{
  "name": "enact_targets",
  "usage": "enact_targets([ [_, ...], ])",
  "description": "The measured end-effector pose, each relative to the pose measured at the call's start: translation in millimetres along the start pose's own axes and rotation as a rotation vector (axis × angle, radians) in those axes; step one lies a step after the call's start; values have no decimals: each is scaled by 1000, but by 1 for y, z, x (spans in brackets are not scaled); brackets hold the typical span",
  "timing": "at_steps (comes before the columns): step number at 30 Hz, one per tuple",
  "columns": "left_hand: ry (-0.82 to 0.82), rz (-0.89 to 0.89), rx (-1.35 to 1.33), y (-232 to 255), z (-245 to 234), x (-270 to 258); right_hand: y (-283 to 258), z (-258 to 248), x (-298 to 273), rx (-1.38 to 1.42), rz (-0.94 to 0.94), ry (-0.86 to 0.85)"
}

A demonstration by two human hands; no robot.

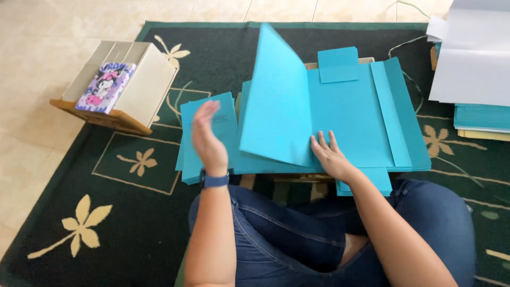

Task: The person folds blue paper folders by hand while sitting on the floor. They pick up a flat blue paper folder, fold the side flaps inward, and then stack the completed folders onto a pile.

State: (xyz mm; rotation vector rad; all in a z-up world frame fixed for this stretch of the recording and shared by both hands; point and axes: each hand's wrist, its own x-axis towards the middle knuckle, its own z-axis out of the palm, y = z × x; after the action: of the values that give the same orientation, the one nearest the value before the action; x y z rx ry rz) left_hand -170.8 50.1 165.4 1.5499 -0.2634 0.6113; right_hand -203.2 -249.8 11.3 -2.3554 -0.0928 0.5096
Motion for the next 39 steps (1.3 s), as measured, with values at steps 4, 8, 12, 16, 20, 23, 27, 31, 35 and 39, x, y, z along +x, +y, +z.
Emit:
enact_targets([
  [4,86,171,251,10,23,-11,-10,-3,-5,1,90,-39],
  [8,-433,348,385,-69,119,-30,46,24,30,-116,-23,52],
  [12,-810,397,811,-177,159,-66,68,32,44,-525,-455,232],
  [16,-857,264,778,-206,163,-80,117,44,72,-353,-516,249],
  [20,-891,263,917,-193,165,-81,137,45,79,-358,-627,313],
  [23,-908,234,987,-175,165,-84,120,37,38,-810,-491,614],
  [27,-945,206,968,-177,164,-78,84,-10,8,-412,317,320],
  [31,-898,290,992,-187,163,-89,88,-15,-11,-403,409,336],
  [35,-882,303,987,-185,164,-83,66,-19,-29,-437,433,428],
  [39,-858,382,977,-171,164,-74,60,-37,-59,-419,442,515],
])
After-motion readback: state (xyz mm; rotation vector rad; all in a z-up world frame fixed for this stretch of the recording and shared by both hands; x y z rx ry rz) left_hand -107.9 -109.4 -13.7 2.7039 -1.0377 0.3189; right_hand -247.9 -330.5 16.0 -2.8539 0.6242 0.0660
